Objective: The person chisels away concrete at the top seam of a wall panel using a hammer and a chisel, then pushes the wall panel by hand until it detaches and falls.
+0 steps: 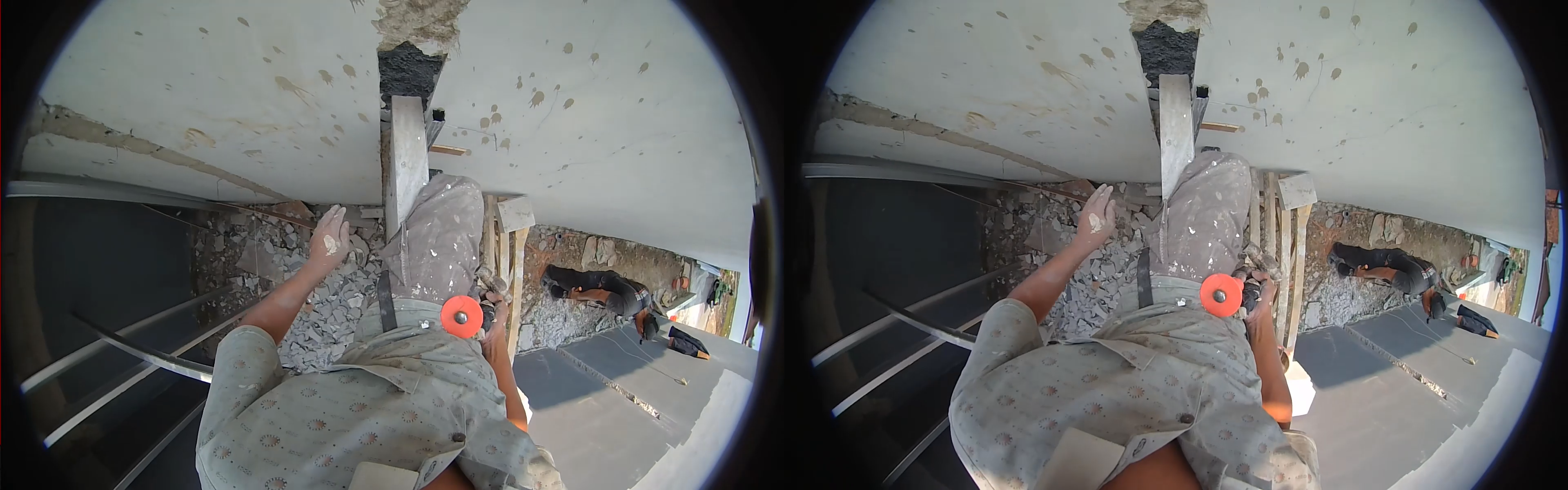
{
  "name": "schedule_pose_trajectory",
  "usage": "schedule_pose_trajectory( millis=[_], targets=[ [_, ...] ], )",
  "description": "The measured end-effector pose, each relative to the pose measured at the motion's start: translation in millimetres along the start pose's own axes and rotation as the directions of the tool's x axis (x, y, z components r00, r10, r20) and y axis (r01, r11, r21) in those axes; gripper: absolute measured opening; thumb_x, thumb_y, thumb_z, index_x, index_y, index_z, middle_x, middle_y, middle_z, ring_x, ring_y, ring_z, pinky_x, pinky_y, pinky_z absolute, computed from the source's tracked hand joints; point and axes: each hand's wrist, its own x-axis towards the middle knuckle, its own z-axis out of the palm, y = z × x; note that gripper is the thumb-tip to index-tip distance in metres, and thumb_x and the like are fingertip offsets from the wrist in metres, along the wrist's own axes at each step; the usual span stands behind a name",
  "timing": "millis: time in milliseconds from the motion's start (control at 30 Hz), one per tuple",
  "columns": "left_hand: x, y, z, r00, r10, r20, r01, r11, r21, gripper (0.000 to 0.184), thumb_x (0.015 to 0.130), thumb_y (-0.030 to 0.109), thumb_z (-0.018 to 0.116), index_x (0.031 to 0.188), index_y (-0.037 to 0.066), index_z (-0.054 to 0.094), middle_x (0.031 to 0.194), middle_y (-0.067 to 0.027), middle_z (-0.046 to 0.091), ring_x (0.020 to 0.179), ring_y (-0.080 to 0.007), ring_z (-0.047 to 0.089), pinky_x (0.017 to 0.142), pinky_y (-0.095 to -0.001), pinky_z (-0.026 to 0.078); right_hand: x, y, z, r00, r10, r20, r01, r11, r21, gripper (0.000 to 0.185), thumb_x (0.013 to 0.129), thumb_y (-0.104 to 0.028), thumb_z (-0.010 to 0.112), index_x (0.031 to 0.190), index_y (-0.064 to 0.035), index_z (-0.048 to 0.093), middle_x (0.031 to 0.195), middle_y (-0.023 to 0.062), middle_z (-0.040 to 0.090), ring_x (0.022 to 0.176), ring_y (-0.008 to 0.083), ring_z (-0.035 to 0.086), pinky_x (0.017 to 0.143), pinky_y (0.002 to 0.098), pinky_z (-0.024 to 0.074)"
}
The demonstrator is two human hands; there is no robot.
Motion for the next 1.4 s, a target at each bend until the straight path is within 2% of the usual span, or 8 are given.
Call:
schedule_pose_trajectory(
  millis=[100,167,300,367,533,633,967,1400],
  targets=[
    [3,42,-38,0.966,-0.239,0.098,0.258,0.88,-0.4,0.034,0.095,0.016,0.056,0.123,-0.003,0.058,0.11,-0.0199,0.066,0.1,-0.0285,0.066,0.088,-0.0353,0.051,-4,-8,8,0.992,-0.112,-0.053,0.111,0.993,-0.031,0.017,0.077,-0.017,0.05,0.073,0.0001,0.053,0.069,0.014,0.056,0.064,0.0277,0.056,0.065,0.0377,0.0517],
    [12,102,-56,0.884,-0.358,0.301,0.454,0.505,-0.734,0.033,0.097,0.02,0.056,0.121,-0.003,0.058,0.101,-0.0124,0.069,0.089,-0.0178,0.067,0.078,-0.0283,0.053,-33,-20,46,0.992,-0.111,0.059,0.113,0.993,-0.021,0.012,0.079,-0.013,0.05,0.08,-0.0015,0.052,0.071,0.0109,0.054,0.067,0.0266,0.055,0.071,0.0405,0.0511],
    [31,185,-62,0.735,0.123,0.667,0.622,0.27,-0.735,0.044,0.098,0.034,0.056,0.126,0.0,0.057,0.111,-0.0124,0.065,0.098,-0.0157,0.065,0.079,-0.0285,0.054,-38,-39,71,0.95,-0.214,0.227,0.241,0.966,-0.099,0.021,0.075,-0.004,0.054,0.095,-0.0044,0.048,0.075,0.0085,0.049,0.07,0.0238,0.055,0.072,0.0424,0.0513],
    [37,219,-67,0.482,0.335,0.81,0.765,0.291,-0.575,0.054,0.098,0.041,0.053,0.132,0.0,0.051,0.115,-0.0137,0.063,0.102,-0.017,0.063,0.082,-0.0294,0.053,-55,-44,105,0.893,-0.28,0.352,0.374,0.898,-0.234,0.02,0.075,-0.004,0.055,0.094,-0.0044,0.048,0.076,0.0072,0.049,0.07,0.0229,0.055,0.072,0.0411,0.0518],
    [27,240,-55,0.446,0.496,0.745,0.588,0.465,-0.662,0.062,0.098,0.043,0.053,0.142,0.002,0.037,0.097,-0.0075,0.063,0.084,-0.0148,0.063,0.077,-0.0296,0.053,-90,-48,154,0.762,-0.39,0.517,0.632,0.621,-0.464,0.047,0.07,-0.01,0.066,0.113,0.0031,0.052,0.098,0.0096,0.061,0.084,0.0222,0.062,0.081,0.0385,0.0531],
    [31,232,-86,0.483,0.391,0.783,0.726,0.321,-0.608,0.054,0.098,0.041,0.055,0.134,0.003,0.042,0.089,-0.0053,0.059,0.074,-0.0134,0.06,0.072,-0.03,0.053,-106,-37,147,0.64,-0.519,0.566,0.752,0.272,-0.601,0.055,0.07,-0.016,0.072,0.117,0.0054,0.054,0.104,0.0112,0.064,0.092,0.0217,0.064,0.085,0.035,0.0515],
    [109,229,-180,0.854,0.249,0.456,0.496,-0.13,-0.858,0.035,0.099,0.031,0.053,0.124,0.008,0.047,0.093,-0.0087,0.059,0.075,-0.0207,0.063,0.067,-0.0356,0.055,-140,-8,109,0.849,-0.263,0.459,0.528,0.465,-0.71,0.047,0.074,-0.022,0.079,0.108,0.0046,0.061,0.092,0.0085,0.066,0.087,0.0192,0.062,0.08,0.0332,0.0499],
    [208,278,-254,0.858,0.51,0.057,0.423,-0.64,-0.641,0.043,0.104,0.041,0.034,0.124,0.007,0.05,0.09,-0.0088,0.055,0.069,-0.0194,0.059,0.058,-0.0367,0.058,-139,-30,129,0.467,-0.517,0.717,0.861,0.081,-0.502,0.048,0.077,-0.022,0.072,0.115,0.0037,0.058,0.103,0.0144,0.062,0.088,0.0236,0.061,0.08,0.0359,0.0495]
  ],
)
